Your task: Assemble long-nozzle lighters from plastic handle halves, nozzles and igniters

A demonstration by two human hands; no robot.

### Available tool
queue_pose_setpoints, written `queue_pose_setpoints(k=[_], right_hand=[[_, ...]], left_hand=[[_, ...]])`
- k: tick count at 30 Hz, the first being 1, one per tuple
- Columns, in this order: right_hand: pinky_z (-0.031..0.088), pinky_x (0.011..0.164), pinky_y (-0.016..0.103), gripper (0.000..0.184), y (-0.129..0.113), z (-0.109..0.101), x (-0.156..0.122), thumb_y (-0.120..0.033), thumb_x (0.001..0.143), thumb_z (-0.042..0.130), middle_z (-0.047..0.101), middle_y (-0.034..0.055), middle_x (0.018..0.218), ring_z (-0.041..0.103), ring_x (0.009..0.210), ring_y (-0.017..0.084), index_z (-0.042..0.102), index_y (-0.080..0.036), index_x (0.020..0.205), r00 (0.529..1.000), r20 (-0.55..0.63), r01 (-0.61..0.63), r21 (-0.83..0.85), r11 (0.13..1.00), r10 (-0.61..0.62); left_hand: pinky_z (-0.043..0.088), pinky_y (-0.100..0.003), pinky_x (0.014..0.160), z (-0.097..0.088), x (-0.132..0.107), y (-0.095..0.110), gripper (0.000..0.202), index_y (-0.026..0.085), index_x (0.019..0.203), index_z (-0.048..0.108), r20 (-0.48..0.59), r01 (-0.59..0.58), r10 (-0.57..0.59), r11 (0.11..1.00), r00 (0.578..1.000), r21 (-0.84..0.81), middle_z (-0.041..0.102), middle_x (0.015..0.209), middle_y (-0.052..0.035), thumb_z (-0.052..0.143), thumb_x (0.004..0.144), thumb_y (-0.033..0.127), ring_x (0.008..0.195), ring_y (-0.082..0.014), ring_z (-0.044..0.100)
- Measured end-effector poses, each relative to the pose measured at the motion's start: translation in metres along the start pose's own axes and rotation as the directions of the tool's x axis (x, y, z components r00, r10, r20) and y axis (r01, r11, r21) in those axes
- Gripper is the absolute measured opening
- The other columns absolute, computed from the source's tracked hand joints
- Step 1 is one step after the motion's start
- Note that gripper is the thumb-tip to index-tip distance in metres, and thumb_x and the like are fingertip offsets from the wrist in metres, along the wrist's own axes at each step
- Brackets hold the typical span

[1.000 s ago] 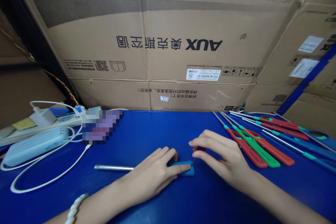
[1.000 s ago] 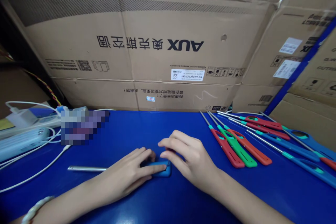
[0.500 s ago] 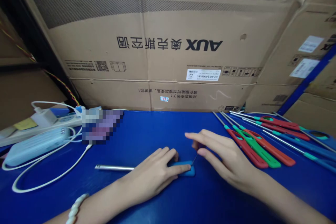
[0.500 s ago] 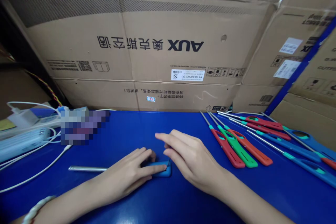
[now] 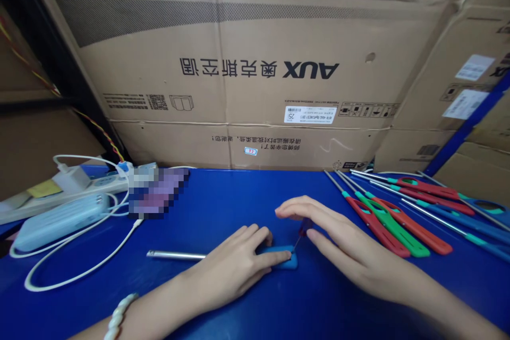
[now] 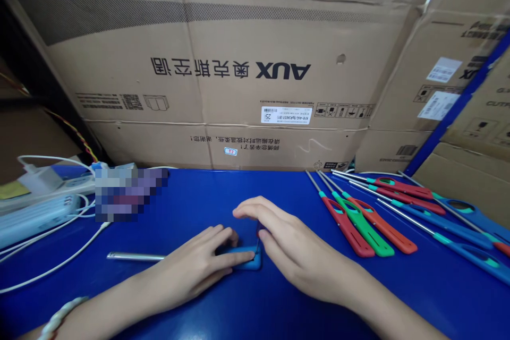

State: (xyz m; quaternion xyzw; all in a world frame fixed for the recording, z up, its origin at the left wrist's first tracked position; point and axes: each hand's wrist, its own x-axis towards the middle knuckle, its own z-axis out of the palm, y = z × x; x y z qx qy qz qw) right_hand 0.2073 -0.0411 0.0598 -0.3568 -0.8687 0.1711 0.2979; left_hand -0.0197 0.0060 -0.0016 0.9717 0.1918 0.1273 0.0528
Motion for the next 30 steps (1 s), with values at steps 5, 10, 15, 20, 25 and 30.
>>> queue_pose_setpoints(k=[5, 10, 15, 20, 25, 30], right_hand=[[0.049, 0.077, 0.027, 0.011, 0.013, 0.01, -0.001, -0.015, 0.096, 0.045, 0.061, 0.0035, 0.091, 0.06, 0.083, 0.015, 0.052, -0.02, 0.103, 0.992, -0.129, -0.011, -0.048, 0.999, 0.005], [0.05, 0.08, 0.031, 0.024, 0.014, 0.012, 0.001, -0.016, 0.096, 0.042, 0.06, 0.0077, 0.102, 0.059, 0.092, 0.018, 0.049, -0.019, 0.119, 0.99, -0.142, 0.008, -0.107, 0.994, -0.023], [0.049, 0.086, 0.026, 0.032, 0.013, 0.005, 0.002, -0.013, 0.097, 0.041, 0.063, 0.0038, 0.104, 0.061, 0.094, 0.013, 0.047, -0.023, 0.126, 0.996, -0.09, -0.019, 0.071, 0.997, 0.026], [0.051, 0.074, 0.028, 0.013, 0.022, 0.017, -0.001, -0.024, 0.093, 0.055, 0.061, 0.0035, 0.088, 0.059, 0.073, 0.015, 0.055, -0.019, 0.105, 0.964, -0.253, 0.043, -0.146, 0.988, -0.08], [0.05, 0.087, 0.031, 0.035, 0.013, 0.008, 0.001, -0.014, 0.097, 0.04, 0.062, 0.0082, 0.11, 0.06, 0.099, 0.017, 0.046, -0.02, 0.131, 0.99, -0.137, 0.037, -0.067, 0.997, -0.046], [0.052, 0.083, 0.031, 0.024, 0.016, 0.009, 0.001, -0.018, 0.095, 0.048, 0.067, 0.0049, 0.092, 0.064, 0.085, 0.017, 0.054, -0.02, 0.118, 0.974, -0.216, 0.05, -0.123, 0.991, -0.076]], left_hand=[[0.043, -0.034, 0.084, -0.001, -0.001, 0.001, 0.043, 0.033, 0.135, 0.044, 0.022, -0.003, 0.003, 1.0, 1.0, 0.009, 0.05, 0.107, -0.0065, 0.046, 0.095, 0.016, 0.095, -0.0213, 0.05], [0.043, -0.035, 0.085, -0.002, 0.0, 0.001, 0.044, 0.034, 0.135, 0.045, 0.012, -0.001, 0.001, 1.0, 1.0, 0.017, 0.05, 0.105, -0.0062, 0.046, 0.095, 0.015, 0.094, -0.0215, 0.05], [0.044, -0.033, 0.082, -0.001, -0.001, 0.001, 0.043, 0.034, 0.134, 0.046, -0.004, -0.002, 0.002, 1.0, 1.0, 0.011, 0.05, 0.106, -0.0059, 0.046, 0.095, 0.016, 0.092, -0.0206, 0.05], [0.043, -0.034, 0.084, -0.001, -0.001, 0.001, 0.044, 0.034, 0.135, 0.045, 0.013, -0.001, 0.001, 1.0, 1.0, 0.008, 0.049, 0.107, -0.0061, 0.046, 0.095, 0.015, 0.095, -0.0212, 0.049], [0.043, -0.034, 0.084, 0.0, -0.001, 0.0, 0.044, 0.035, 0.136, 0.044, 0.019, 0.006, -0.006, 1.0, 1.0, 0.012, 0.049, 0.106, -0.0063, 0.046, 0.095, 0.016, 0.094, -0.0214, 0.049], [0.043, -0.034, 0.084, 0.0, -0.001, 0.0, 0.044, 0.035, 0.135, 0.045, 0.001, 0.002, -0.002, 1.0, 1.0, 0.003, 0.05, 0.108, -0.0061, 0.047, 0.095, 0.015, 0.094, -0.0211, 0.05]])
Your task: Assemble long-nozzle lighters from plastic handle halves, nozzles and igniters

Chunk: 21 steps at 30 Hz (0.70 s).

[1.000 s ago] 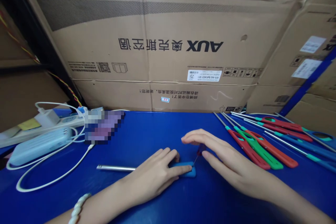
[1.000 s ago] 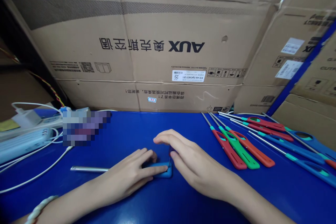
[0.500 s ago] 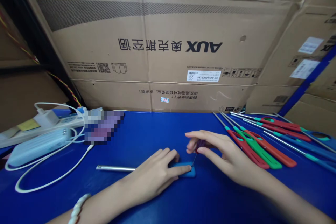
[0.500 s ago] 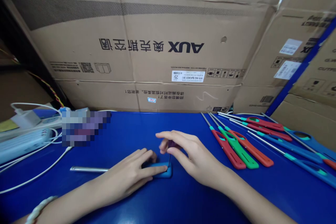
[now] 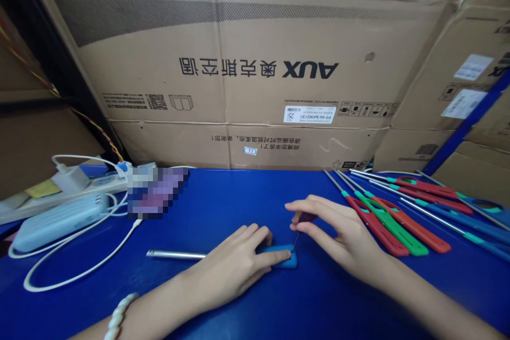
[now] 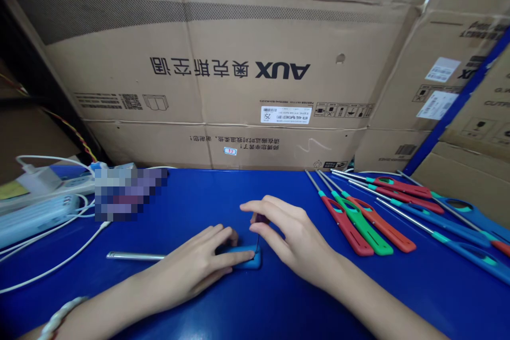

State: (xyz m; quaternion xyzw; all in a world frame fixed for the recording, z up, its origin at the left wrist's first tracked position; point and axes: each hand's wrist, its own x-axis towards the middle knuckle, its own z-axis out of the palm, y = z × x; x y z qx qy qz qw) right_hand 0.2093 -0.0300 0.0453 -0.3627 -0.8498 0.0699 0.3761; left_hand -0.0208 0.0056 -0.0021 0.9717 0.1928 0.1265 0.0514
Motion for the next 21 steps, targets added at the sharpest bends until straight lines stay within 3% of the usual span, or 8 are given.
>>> queue_pose_setpoints(k=[3, 5, 8, 10, 17, 21], right_hand=[[0.053, 0.07, 0.03, 0.013, 0.003, 0.007, -0.003, -0.023, 0.095, 0.05, 0.065, 0.0072, 0.088, 0.062, 0.077, 0.018, 0.059, -0.018, 0.102, 0.995, -0.071, 0.061, -0.116, 0.991, -0.07], [0.053, 0.073, 0.031, 0.019, 0.001, 0.006, -0.003, -0.023, 0.096, 0.047, 0.064, 0.0088, 0.092, 0.062, 0.082, 0.019, 0.058, -0.016, 0.109, 0.995, -0.054, 0.073, -0.128, 0.989, -0.08], [0.05, 0.086, 0.031, 0.033, -0.005, -0.001, 0.0, -0.014, 0.096, 0.04, 0.061, 0.01, 0.109, 0.059, 0.1, 0.018, 0.049, -0.017, 0.127, 0.998, 0.055, 0.022, 0.017, 1.0, -0.023], [0.048, 0.09, 0.03, 0.037, -0.007, -0.004, 0.002, -0.01, 0.096, 0.039, 0.062, 0.0074, 0.108, 0.059, 0.099, 0.016, 0.047, -0.019, 0.13, 0.995, 0.103, -0.012, 0.104, 0.995, 0.001], [0.049, 0.068, 0.028, 0.008, 0.002, 0.011, -0.003, -0.015, 0.093, 0.052, 0.058, 0.0048, 0.086, 0.056, 0.074, 0.016, 0.057, -0.018, 0.098, 0.995, -0.083, 0.048, 0.002, 0.999, -0.048], [0.05, 0.077, 0.031, 0.02, -0.003, 0.006, 0.0, -0.012, 0.094, 0.046, 0.06, 0.0091, 0.097, 0.058, 0.088, 0.019, 0.055, -0.017, 0.111, 0.998, -0.03, 0.055, 0.02, 0.998, -0.055]], left_hand=[[0.043, -0.035, 0.085, 0.001, 0.0, 0.0, 0.044, 0.035, 0.135, 0.044, -0.002, -0.005, 0.005, 1.0, 1.0, -0.002, 0.049, 0.108, -0.0063, 0.046, 0.095, 0.015, 0.095, -0.0215, 0.05], [0.043, -0.034, 0.085, 0.002, 0.0, -0.001, 0.043, 0.034, 0.135, 0.045, -0.013, -0.008, 0.008, 1.0, 1.0, -0.01, 0.05, 0.108, -0.0063, 0.046, 0.096, 0.017, 0.095, -0.0211, 0.05], [0.043, -0.034, 0.084, 0.002, 0.0, -0.001, 0.043, 0.034, 0.135, 0.045, -0.007, 0.005, -0.005, 1.0, 1.0, -0.011, 0.05, 0.108, -0.0063, 0.046, 0.095, 0.016, 0.094, -0.021, 0.049], [0.043, -0.034, 0.084, 0.001, 0.0, 0.0, 0.044, 0.034, 0.135, 0.044, 0.013, 0.014, -0.014, 1.0, 1.0, -0.008, 0.05, 0.108, -0.0063, 0.047, 0.095, 0.016, 0.095, -0.0215, 0.049], [0.042, -0.037, 0.087, 0.001, 0.001, -0.001, 0.045, 0.035, 0.136, 0.043, 0.012, 0.003, -0.003, 1.0, 1.0, -0.016, 0.048, 0.109, -0.0064, 0.046, 0.095, 0.015, 0.097, -0.0219, 0.049], [0.043, -0.037, 0.086, 0.002, 0.0, -0.001, 0.044, 0.035, 0.136, 0.043, 0.021, 0.012, -0.012, 1.0, 1.0, -0.001, 0.048, 0.108, -0.0065, 0.046, 0.096, 0.016, 0.096, -0.0221, 0.049]])
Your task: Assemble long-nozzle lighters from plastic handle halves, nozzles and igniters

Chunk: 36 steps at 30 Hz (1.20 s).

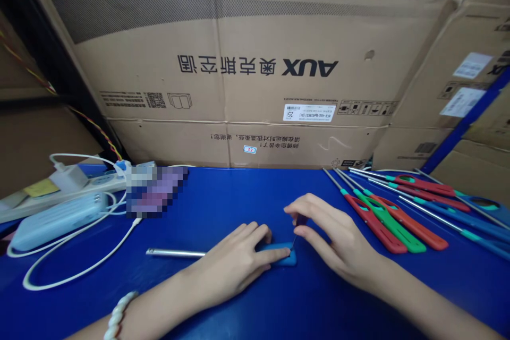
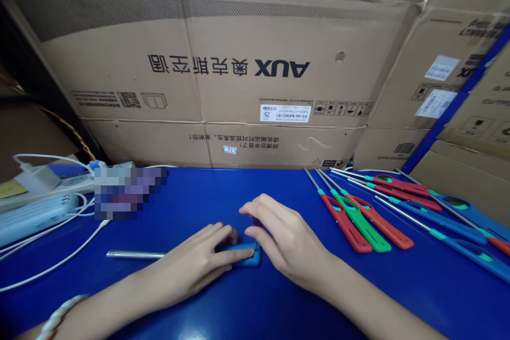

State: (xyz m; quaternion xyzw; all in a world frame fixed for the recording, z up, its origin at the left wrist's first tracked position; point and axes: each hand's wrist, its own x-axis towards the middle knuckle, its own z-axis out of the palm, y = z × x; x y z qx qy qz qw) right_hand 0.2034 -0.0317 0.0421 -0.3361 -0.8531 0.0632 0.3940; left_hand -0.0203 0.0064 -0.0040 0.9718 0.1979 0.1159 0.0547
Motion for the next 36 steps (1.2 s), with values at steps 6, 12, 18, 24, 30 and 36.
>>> queue_pose_setpoints(k=[6, 12, 18, 24, 30, 36], right_hand=[[0.051, 0.083, 0.028, 0.032, -0.005, -0.017, 0.006, -0.008, 0.094, 0.04, 0.065, 0.006, 0.1, 0.062, 0.092, 0.015, 0.055, -0.02, 0.121, 0.99, 0.134, -0.051, 0.074, 0.996, 0.041], [0.052, 0.077, 0.023, 0.023, -0.003, -0.014, 0.0, -0.012, 0.093, 0.049, 0.067, 0.0026, 0.092, 0.065, 0.083, 0.013, 0.055, -0.02, 0.114, 0.993, 0.087, -0.077, 0.035, 0.996, 0.074], [0.051, 0.07, 0.022, 0.012, -0.006, -0.012, 0.004, -0.012, 0.091, 0.052, 0.067, 0.0027, 0.085, 0.064, 0.076, 0.013, 0.057, -0.019, 0.099, 0.996, 0.046, -0.075, 0.026, 0.997, 0.074], [0.051, 0.067, 0.024, 0.009, -0.008, -0.012, 0.007, -0.014, 0.091, 0.051, 0.066, 0.0035, 0.082, 0.064, 0.073, 0.014, 0.057, -0.02, 0.094, 0.997, 0.025, -0.079, -0.016, 0.997, 0.079], [0.049, 0.068, 0.024, 0.006, -0.008, -0.01, 0.006, -0.015, 0.091, 0.052, 0.064, 0.003, 0.081, 0.062, 0.072, 0.014, 0.056, -0.019, 0.093, 0.996, 0.028, -0.081, -0.005, 0.997, 0.081], [0.047, 0.065, 0.023, 0.003, -0.007, -0.007, 0.005, -0.016, 0.09, 0.056, 0.061, 0.0013, 0.079, 0.059, 0.069, 0.013, 0.055, -0.018, 0.09, 0.996, 0.013, -0.093, 0.0, 0.996, 0.093]], left_hand=[[0.043, -0.035, 0.086, 0.0, -0.001, 0.0, 0.044, 0.034, 0.135, 0.044, -0.024, -0.01, 0.01, 1.0, 1.0, -0.008, 0.049, 0.108, -0.0064, 0.046, 0.095, 0.016, 0.096, -0.0217, 0.049], [0.043, -0.036, 0.088, 0.0, 0.0, -0.001, 0.044, 0.034, 0.135, 0.044, -0.026, -0.018, 0.018, 1.0, 1.0, -0.018, 0.049, 0.109, -0.0065, 0.046, 0.095, 0.016, 0.099, -0.022, 0.049], [0.043, -0.036, 0.086, -0.003, 0.001, 0.001, 0.044, 0.034, 0.136, 0.043, 0.023, -0.004, 0.005, 1.0, 1.0, -0.013, 0.048, 0.108, -0.0068, 0.045, 0.096, 0.016, 0.098, -0.0221, 0.049], [0.043, -0.033, 0.085, -0.002, 0.0, 0.0, 0.042, 0.033, 0.135, 0.045, -0.04, -0.024, 0.023, 1.0, 0.999, -0.018, 0.049, 0.106, -0.0063, 0.046, 0.096, 0.016, 0.097, -0.0208, 0.05], [0.042, -0.034, 0.085, -0.002, 0.0, 0.001, 0.045, 0.033, 0.135, 0.045, -0.017, -0.014, 0.014, 1.0, 1.0, -0.014, 0.049, 0.106, -0.0063, 0.047, 0.095, 0.014, 0.097, -0.0214, 0.049], [0.043, -0.034, 0.084, -0.002, 0.0, 0.001, 0.043, 0.033, 0.135, 0.045, -0.015, -0.018, 0.018, 1.0, 1.0, -0.011, 0.049, 0.107, -0.0064, 0.047, 0.095, 0.015, 0.096, -0.0213, 0.049]])
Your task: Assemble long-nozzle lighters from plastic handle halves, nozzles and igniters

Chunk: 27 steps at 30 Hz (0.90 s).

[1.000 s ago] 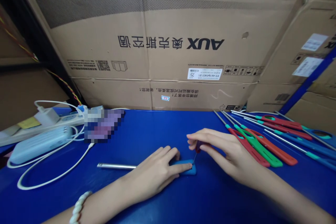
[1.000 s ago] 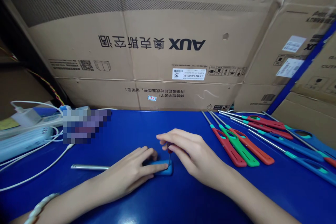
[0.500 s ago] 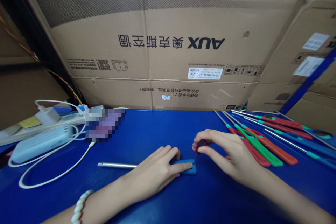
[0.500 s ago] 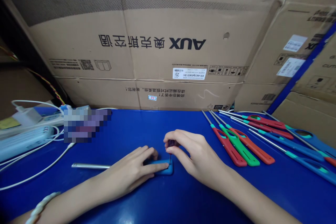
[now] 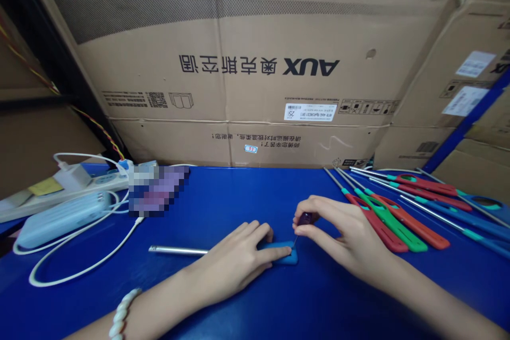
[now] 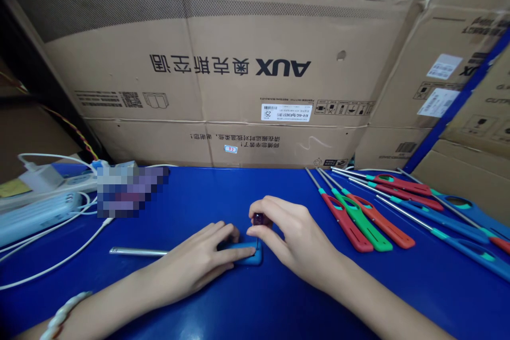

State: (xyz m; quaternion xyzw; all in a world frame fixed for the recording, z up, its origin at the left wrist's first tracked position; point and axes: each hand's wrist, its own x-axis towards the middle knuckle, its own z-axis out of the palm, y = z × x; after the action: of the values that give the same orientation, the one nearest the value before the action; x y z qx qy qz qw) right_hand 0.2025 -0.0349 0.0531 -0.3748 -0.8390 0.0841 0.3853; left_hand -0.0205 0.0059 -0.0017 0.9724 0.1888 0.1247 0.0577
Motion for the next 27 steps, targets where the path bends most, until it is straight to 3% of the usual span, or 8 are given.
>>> queue_pose_setpoints(k=[10, 21, 27], right_hand=[[0.045, 0.066, 0.025, 0.003, 0.006, 0.006, -0.006, -0.02, 0.092, 0.056, 0.057, 0.0016, 0.081, 0.055, 0.07, 0.015, 0.053, -0.019, 0.091, 1.0, -0.008, -0.015, 0.023, 1.0, 0.015], [0.048, 0.073, 0.022, 0.012, 0.024, 0.007, -0.006, -0.014, 0.09, 0.057, 0.062, -0.0003, 0.086, 0.061, 0.075, 0.012, 0.054, -0.021, 0.1, 0.989, -0.123, -0.072, 0.065, 0.995, 0.079], [0.049, 0.077, 0.025, 0.019, 0.021, 0.007, -0.006, -0.013, 0.093, 0.051, 0.063, 0.0019, 0.093, 0.062, 0.082, 0.014, 0.054, -0.021, 0.11, 0.995, -0.083, -0.041, 0.054, 0.998, 0.046]], left_hand=[[0.043, -0.037, 0.085, -0.001, 0.001, 0.001, 0.045, 0.034, 0.136, 0.043, 0.031, 0.014, -0.014, 1.0, 0.999, 0.004, 0.048, 0.107, -0.0063, 0.047, 0.095, 0.015, 0.097, -0.0224, 0.049], [0.043, -0.036, 0.085, -0.001, 0.001, -0.002, 0.045, 0.034, 0.138, 0.041, 0.018, 0.032, -0.032, 0.999, 0.999, -0.001, 0.047, 0.11, -0.0067, 0.044, 0.097, 0.016, 0.096, -0.0218, 0.049], [0.043, -0.035, 0.085, 0.002, 0.001, -0.007, 0.045, 0.035, 0.138, 0.041, 0.001, 0.045, -0.045, 0.999, 0.999, 0.009, 0.048, 0.11, -0.0065, 0.044, 0.097, 0.017, 0.097, -0.0215, 0.049]])
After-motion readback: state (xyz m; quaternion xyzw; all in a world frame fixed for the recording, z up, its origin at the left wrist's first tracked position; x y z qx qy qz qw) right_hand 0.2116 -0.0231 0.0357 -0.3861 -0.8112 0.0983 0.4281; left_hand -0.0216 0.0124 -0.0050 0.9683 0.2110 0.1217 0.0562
